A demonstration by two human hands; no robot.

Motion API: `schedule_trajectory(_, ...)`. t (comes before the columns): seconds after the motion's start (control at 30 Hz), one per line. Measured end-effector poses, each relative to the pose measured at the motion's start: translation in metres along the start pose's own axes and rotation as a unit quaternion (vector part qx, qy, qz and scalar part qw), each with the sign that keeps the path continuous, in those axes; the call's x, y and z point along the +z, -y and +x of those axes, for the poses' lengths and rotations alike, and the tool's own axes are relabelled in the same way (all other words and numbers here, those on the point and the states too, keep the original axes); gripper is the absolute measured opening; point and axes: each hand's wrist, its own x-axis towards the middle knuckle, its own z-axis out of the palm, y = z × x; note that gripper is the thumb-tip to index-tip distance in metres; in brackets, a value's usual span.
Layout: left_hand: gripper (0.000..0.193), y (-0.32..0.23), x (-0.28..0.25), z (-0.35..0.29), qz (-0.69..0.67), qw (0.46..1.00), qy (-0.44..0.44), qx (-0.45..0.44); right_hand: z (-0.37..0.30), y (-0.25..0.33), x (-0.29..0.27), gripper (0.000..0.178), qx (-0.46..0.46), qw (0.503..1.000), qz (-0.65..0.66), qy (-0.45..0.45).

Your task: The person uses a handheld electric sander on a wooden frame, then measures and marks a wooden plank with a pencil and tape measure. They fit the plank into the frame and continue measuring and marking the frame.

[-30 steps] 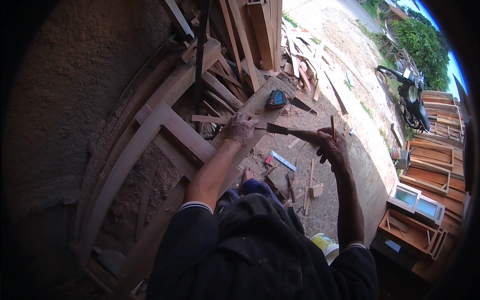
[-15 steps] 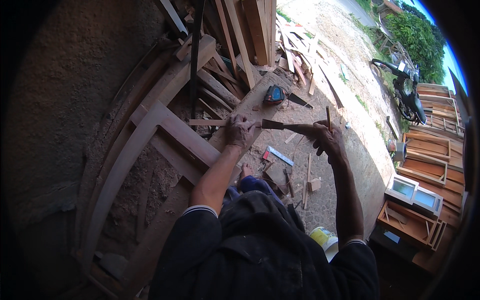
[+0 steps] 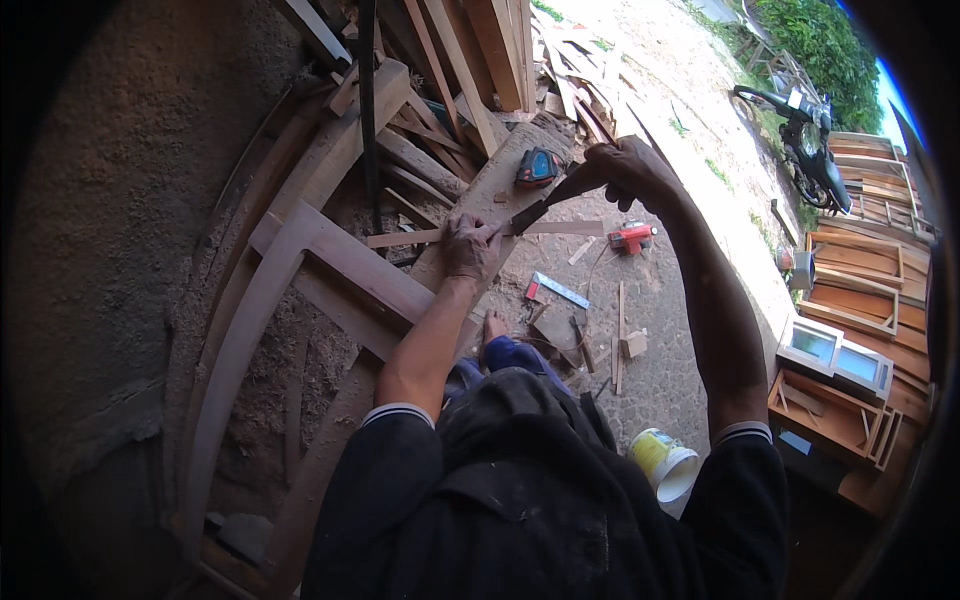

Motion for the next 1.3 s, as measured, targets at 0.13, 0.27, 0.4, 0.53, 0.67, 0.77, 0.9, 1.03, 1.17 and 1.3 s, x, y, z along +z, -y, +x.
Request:
schedule_trajectory(0.13,0.008,-0.002,0.0,0.0,0.006,1.0,-0.002,-0.016,0.017,0.014,0.009,0.041,0.023,1.0,-0.009,-0.016)
schedule_trajectory(0.27,0.008,-0.003,-0.001,0.0,-0.002,1.0,0.001,-0.017,0.016,0.014,0.014,0.038,0.046,0.998,0.007,-0.029)
schedule_trajectory(0.4,0.008,-0.001,0.001,-0.002,0.0,1.0,0.005,-0.014,0.004,0.012,0.019,0.036,0.038,0.999,0.018,-0.022)
schedule_trajectory(0.53,0.008,0.002,0.004,-0.002,-0.008,1.0,0.0,-0.008,-0.005,0.016,0.028,0.038,0.05,0.998,0.006,-0.048)
schedule_trajectory(0.67,0.026,-0.007,-0.009,0.006,0.0,1.0,0.03,-0.001,-0.01,0.017,0.035,0.04,0.062,0.994,-0.022,-0.086)
schedule_trajectory(0.77,0.052,-0.034,-0.029,0.028,-0.064,0.996,0.012,0.064,-0.01,0.012,0.034,0.041,0.063,0.994,-0.014,-0.09)
schedule_trajectory(0.9,0.076,-0.086,-0.054,0.079,-0.384,0.907,0.161,0.062,-0.004,0.008,0.032,0.042,0.062,0.995,-0.015,-0.077)
schedule_trajectory(1.03,0.066,-0.124,-0.057,0.126,-0.447,0.848,0.28,0.049,0.004,0.013,0.038,0.044,-0.003,0.981,-0.15,-0.119)
schedule_trajectory(1.17,0.04,-0.126,-0.061,0.139,-0.323,0.884,0.337,-0.023,0.002,0.024,0.041,0.063,0.026,0.994,-0.03,-0.098)
schedule_trajectory(1.3,0.019,-0.115,-0.068,0.141,-0.341,0.876,0.342,-0.007,-0.002,0.037,0.037,0.059,0.006,0.995,-0.07,-0.067)
